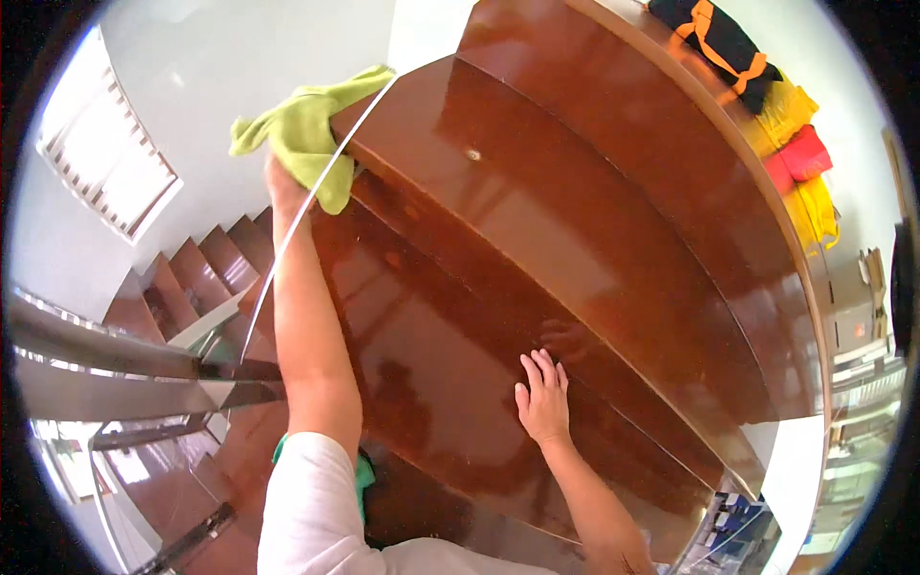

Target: The person wipes the wooden steps and glass railing of a staircase with a yellow cloth and a green cloth.

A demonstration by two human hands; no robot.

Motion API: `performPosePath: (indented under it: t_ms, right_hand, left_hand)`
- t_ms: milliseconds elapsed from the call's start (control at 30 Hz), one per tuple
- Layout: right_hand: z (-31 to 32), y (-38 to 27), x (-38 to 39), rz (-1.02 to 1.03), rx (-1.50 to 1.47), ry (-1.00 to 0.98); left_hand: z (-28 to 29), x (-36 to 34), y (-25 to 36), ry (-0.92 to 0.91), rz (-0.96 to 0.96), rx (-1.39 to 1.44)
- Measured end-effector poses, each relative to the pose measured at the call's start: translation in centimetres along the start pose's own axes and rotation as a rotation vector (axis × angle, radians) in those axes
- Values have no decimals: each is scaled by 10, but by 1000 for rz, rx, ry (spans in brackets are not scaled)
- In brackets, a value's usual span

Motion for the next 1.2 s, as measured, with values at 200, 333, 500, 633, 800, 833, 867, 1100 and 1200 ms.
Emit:
performPosePath:
  t_ms: [200,333,500,633,800,833,867,1100,1200]
  right_hand:
    - [0,8,-2,-39,-1,-38]
    - [-6,8,-2,-38,6,-65]
    - [-6,15,-4,-54,-7,-104]
    - [-2,21,-1,-46,19,-106]
    - [-7,9,-9,-28,-11,-102]
    - [-8,12,-5,-40,-6,-106]
    - [-6,12,-3,-24,18,-83]
    - [2,13,6,-57,-17,-31]
    - [12,10,9,-15,-52,49]
  left_hand:
    - [-64,-29,-48,-69,625,-371]
    - [-69,-57,-63,-139,645,-461]
    - [-106,-73,-96,-380,626,-300]
    - [-87,-88,-119,-421,510,-214]
    - [-40,-103,-84,-264,273,-673]
    - [-40,-82,-85,-181,325,-658]
    - [-37,-60,-90,-31,461,-386]
    - [-3,7,-10,73,350,-663]
    - [28,63,-23,166,343,-309]
Point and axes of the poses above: each hand's wrist, its own x-axis away from the middle knuckle, its own z-axis out of the back of the hand, y = z × x, the point moved 10 cm from there along -x, towards the middle knuckle, and after that the axes turned 1 degree about x, right-handed, at the moved point
